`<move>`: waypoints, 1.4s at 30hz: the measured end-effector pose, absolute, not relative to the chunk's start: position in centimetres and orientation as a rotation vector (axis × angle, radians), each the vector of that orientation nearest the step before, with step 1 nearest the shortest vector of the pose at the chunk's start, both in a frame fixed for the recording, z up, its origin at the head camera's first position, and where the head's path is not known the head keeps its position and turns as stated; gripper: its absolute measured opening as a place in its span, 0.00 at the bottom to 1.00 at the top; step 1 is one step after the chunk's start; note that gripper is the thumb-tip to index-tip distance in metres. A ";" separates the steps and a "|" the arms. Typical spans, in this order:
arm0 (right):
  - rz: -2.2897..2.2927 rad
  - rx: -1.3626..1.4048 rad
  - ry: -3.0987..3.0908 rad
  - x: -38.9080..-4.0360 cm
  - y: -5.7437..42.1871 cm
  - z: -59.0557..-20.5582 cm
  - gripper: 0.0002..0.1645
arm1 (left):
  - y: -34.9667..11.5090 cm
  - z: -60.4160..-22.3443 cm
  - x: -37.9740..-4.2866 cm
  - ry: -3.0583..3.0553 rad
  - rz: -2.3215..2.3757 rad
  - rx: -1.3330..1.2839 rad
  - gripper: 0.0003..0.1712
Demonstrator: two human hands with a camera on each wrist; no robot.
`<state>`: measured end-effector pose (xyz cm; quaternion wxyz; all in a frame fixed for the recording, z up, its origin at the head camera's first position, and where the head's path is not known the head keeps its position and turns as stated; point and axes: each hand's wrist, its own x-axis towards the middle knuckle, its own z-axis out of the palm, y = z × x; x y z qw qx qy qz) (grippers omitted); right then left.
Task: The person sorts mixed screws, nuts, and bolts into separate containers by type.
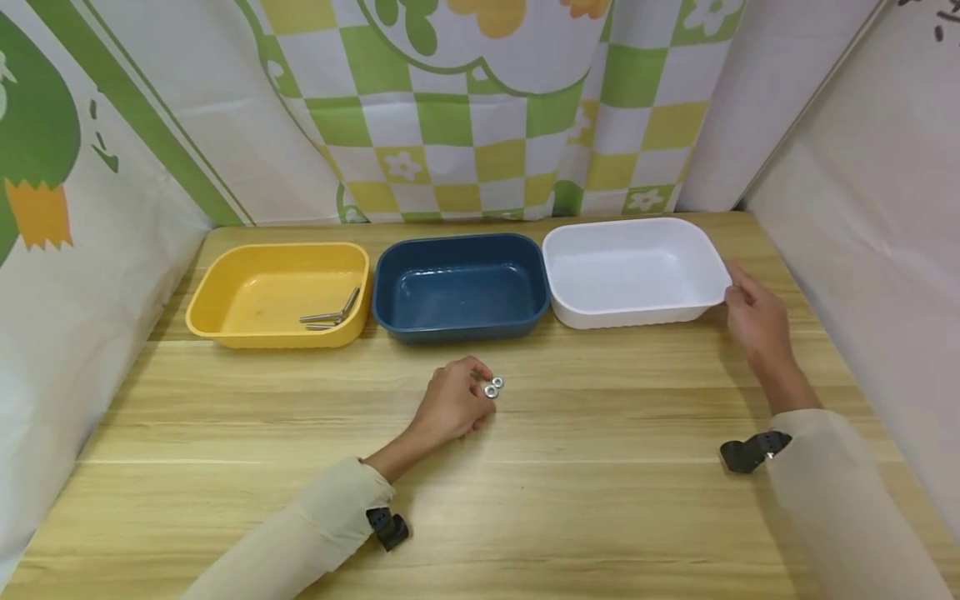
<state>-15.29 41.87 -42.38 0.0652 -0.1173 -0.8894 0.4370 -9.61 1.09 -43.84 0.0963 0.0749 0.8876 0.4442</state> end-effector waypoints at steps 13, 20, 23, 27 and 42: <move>1.413 -0.379 -2.646 -15.7 41.5 -42.3 0.32 | 1.4 -43.6 -10.7 2.750 1.130 0.308 0.08; 1.393 -0.388 -2.644 -16.0 41.4 -42.2 0.32 | 1.2 -43.1 -10.8 2.775 1.113 0.307 0.07; 1.390 -0.382 -2.644 -16.1 41.4 -42.1 0.32 | 1.2 -42.9 -11.0 2.777 1.122 0.314 0.05; 1.420 -0.372 -2.628 -16.0 41.3 -42.3 0.32 | 1.3 -42.5 -11.2 2.756 1.150 0.322 0.04; 1.473 -0.378 -2.600 -15.0 42.1 -42.5 0.29 | 3.7 -40.8 -12.2 2.579 1.387 0.448 0.04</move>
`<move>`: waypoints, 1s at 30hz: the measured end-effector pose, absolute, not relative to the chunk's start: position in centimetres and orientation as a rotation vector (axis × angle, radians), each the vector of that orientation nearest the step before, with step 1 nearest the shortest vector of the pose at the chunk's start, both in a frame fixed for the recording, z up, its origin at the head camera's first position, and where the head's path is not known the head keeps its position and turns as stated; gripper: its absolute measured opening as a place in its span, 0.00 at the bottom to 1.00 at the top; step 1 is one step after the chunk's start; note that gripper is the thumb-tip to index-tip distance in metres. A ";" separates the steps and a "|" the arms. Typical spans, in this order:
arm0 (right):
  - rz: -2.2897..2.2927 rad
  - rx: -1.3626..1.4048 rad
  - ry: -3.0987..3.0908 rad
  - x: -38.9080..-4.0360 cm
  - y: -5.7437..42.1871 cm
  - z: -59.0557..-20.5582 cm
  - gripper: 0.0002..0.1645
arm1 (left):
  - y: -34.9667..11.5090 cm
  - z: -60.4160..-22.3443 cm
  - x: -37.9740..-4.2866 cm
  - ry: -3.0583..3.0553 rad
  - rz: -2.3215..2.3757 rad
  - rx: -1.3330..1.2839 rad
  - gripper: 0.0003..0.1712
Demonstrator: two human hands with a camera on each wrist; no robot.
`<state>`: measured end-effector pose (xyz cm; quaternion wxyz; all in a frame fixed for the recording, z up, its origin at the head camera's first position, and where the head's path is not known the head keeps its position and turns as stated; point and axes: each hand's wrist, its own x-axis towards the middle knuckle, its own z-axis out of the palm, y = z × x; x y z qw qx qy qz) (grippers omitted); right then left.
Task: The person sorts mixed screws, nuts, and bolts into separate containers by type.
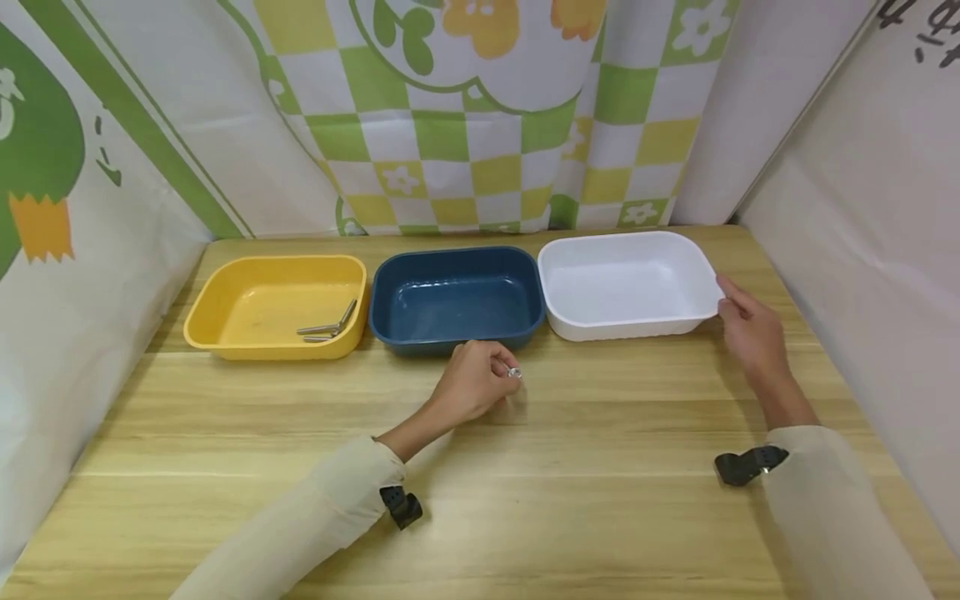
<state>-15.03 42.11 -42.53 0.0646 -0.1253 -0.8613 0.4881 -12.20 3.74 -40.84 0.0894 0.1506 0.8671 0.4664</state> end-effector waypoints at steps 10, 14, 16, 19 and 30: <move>1.536 -0.377 -2.536 -15.0 42.1 -42.9 0.29 | 6.0 -38.4 -13.8 2.488 1.505 0.526 0.03; 1.550 -0.388 -2.512 -15.1 42.2 -42.8 0.29 | 6.8 -37.5 -14.8 2.462 1.589 0.534 0.02; 1.555 -0.393 -2.508 -15.1 42.2 -42.7 0.29 | 7.2 -37.1 -15.4 2.487 1.595 0.526 0.02; 1.579 -0.389 -2.490 -15.3 42.1 -42.6 0.29 | 8.0 -36.8 -16.4 2.519 1.599 0.503 0.02; 1.608 -0.428 -2.463 -15.0 42.0 -42.7 0.28 | 11.0 -37.1 -18.3 2.509 1.570 0.424 0.02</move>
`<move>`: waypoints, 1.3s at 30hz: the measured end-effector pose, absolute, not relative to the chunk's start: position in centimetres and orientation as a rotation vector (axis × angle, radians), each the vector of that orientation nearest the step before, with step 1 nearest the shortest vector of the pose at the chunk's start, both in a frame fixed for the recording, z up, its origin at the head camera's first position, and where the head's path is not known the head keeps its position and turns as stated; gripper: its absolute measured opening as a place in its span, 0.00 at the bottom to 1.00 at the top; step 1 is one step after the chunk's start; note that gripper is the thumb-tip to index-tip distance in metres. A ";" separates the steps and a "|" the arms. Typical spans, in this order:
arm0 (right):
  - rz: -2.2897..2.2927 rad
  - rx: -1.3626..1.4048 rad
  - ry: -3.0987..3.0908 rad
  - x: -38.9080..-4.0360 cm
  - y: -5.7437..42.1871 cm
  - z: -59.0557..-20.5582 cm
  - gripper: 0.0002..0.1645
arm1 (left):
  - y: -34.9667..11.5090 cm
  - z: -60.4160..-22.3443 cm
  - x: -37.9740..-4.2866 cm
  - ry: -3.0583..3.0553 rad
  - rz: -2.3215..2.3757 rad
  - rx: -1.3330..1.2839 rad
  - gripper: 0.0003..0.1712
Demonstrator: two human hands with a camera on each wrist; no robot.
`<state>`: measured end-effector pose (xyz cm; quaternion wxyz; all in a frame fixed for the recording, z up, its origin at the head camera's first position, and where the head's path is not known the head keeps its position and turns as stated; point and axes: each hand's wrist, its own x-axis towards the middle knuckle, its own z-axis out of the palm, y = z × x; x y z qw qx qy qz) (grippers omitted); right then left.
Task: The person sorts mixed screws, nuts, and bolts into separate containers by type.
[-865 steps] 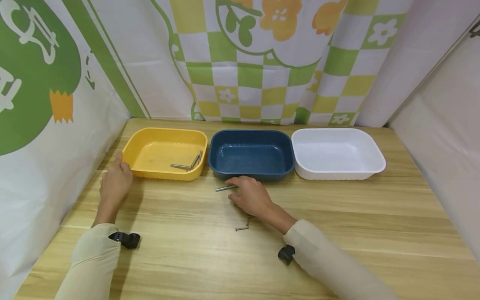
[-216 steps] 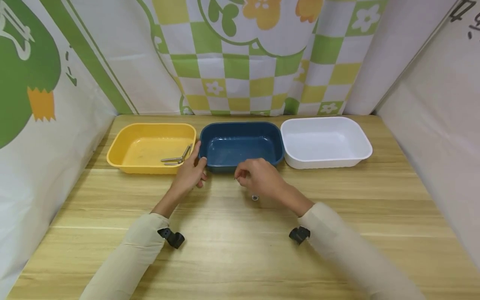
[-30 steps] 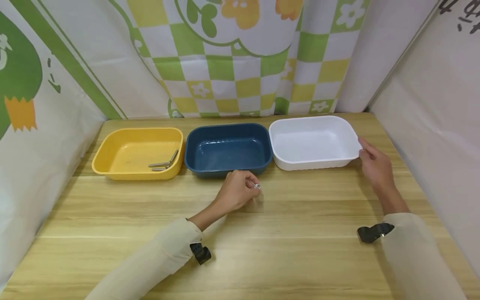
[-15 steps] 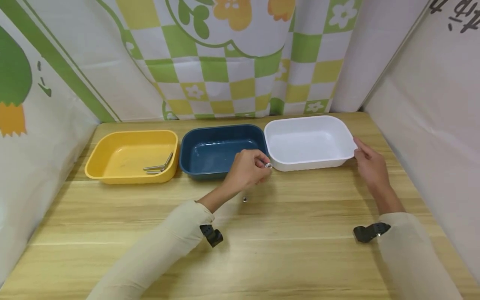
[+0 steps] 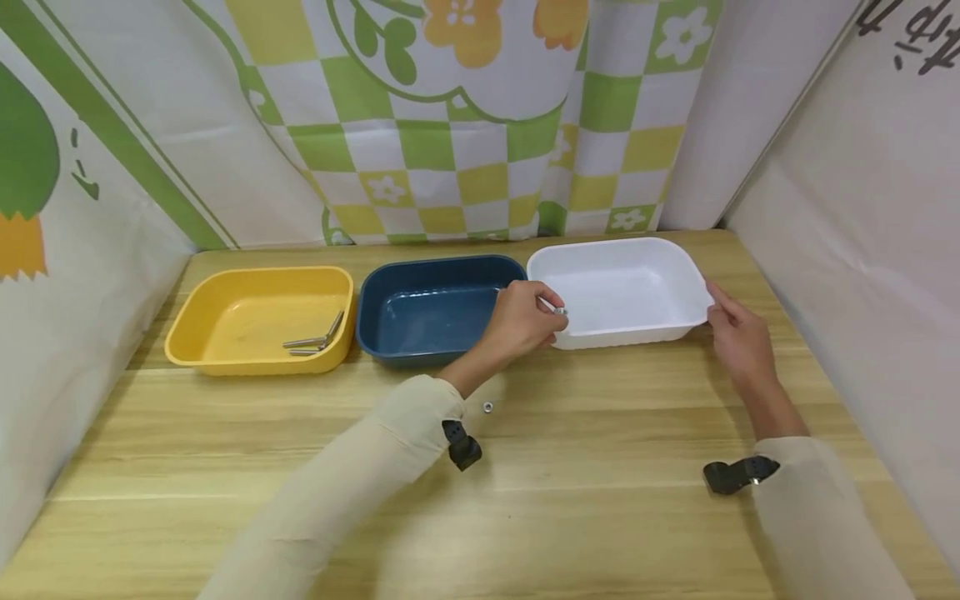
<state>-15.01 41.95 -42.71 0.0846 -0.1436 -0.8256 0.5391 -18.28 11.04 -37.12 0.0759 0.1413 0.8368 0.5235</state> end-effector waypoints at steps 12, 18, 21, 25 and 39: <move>1.674 -0.432 -2.427 -14.9 41.8 -42.7 0.29 | 12.5 -38.0 -19.1 2.562 1.518 0.289 0.03; 1.609 -0.447 -2.480 -14.8 41.7 -42.8 0.29 | 12.5 -38.3 -19.2 2.571 1.471 0.253 0.09; 1.582 -0.439 -2.489 -14.8 41.8 -42.7 0.29 | 12.5 -38.4 -19.3 2.539 1.483 0.270 0.12; 1.562 -0.445 -2.499 -14.8 41.9 -42.6 0.30 | 12.4 -38.4 -19.3 2.505 1.506 0.289 0.15; 1.560 -0.439 -2.502 -14.9 42.1 -42.5 0.29 | 10.9 -37.9 -18.7 2.388 1.608 0.404 0.18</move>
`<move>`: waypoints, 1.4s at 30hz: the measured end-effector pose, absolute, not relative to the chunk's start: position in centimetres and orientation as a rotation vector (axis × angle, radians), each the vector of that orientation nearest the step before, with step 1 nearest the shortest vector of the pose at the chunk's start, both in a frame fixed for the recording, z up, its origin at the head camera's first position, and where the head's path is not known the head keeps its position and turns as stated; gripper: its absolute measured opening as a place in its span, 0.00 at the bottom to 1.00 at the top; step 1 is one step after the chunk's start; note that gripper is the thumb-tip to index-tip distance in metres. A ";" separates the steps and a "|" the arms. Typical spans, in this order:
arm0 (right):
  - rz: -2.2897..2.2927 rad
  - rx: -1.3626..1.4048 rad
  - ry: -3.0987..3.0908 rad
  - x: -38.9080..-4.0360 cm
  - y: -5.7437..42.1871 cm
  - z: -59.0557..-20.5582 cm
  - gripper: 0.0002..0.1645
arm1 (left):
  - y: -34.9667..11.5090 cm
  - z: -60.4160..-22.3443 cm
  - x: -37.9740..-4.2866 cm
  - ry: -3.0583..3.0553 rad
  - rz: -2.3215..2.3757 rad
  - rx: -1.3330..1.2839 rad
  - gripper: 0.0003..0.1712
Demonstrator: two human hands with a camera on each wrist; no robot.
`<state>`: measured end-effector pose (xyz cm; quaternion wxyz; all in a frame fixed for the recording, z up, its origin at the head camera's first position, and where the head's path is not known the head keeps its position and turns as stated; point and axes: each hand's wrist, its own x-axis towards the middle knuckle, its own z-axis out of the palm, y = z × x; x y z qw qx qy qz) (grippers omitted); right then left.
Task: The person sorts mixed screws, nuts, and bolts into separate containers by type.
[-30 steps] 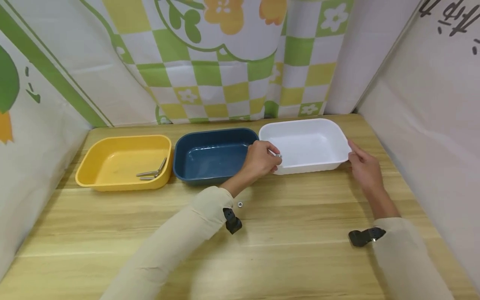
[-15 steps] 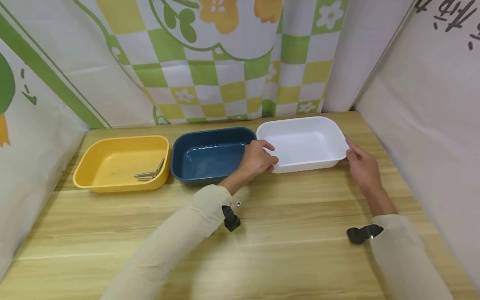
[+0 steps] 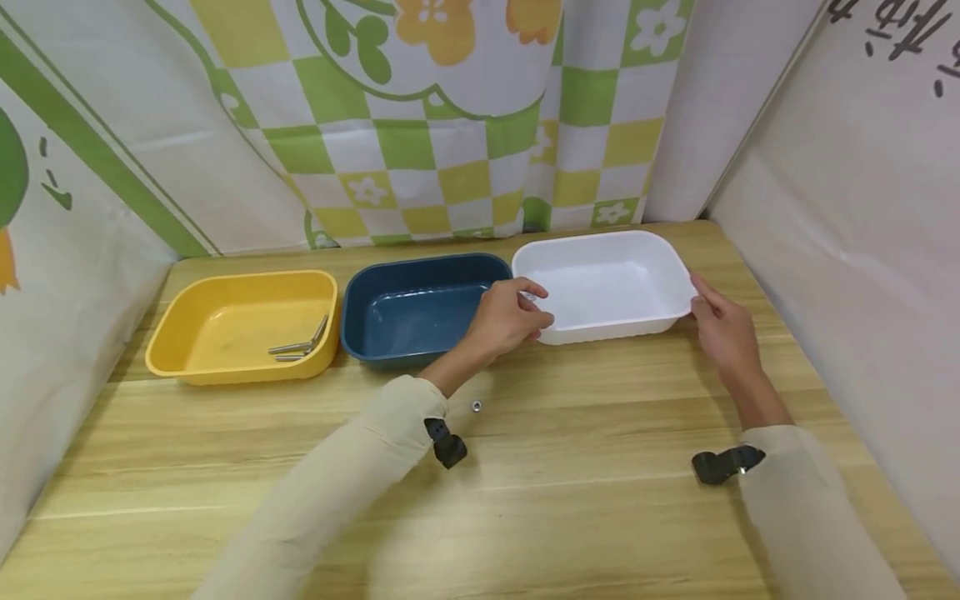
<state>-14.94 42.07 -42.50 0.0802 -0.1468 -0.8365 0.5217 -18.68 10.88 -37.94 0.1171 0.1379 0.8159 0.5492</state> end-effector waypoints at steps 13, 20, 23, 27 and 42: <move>1.515 -0.416 -2.512 -15.3 41.7 -42.0 0.29 | 5.2 -37.2 -17.8 2.295 1.564 0.386 0.32; 1.475 -0.436 -2.553 -15.0 41.5 -42.3 0.30 | 3.5 -37.1 -17.0 2.271 1.556 0.398 0.35; 1.465 -0.443 -2.565 -15.0 41.4 -42.4 0.30 | 2.7 -37.3 -16.4 2.291 1.544 0.417 0.37; 1.454 -0.459 -2.595 -15.0 41.5 -42.6 0.30 | 1.7 -37.8 -15.4 2.283 1.557 0.424 0.38; 1.431 -0.495 -2.631 -14.7 41.4 -42.6 0.30 | -1.7 -40.3 -11.4 2.397 1.414 0.326 0.30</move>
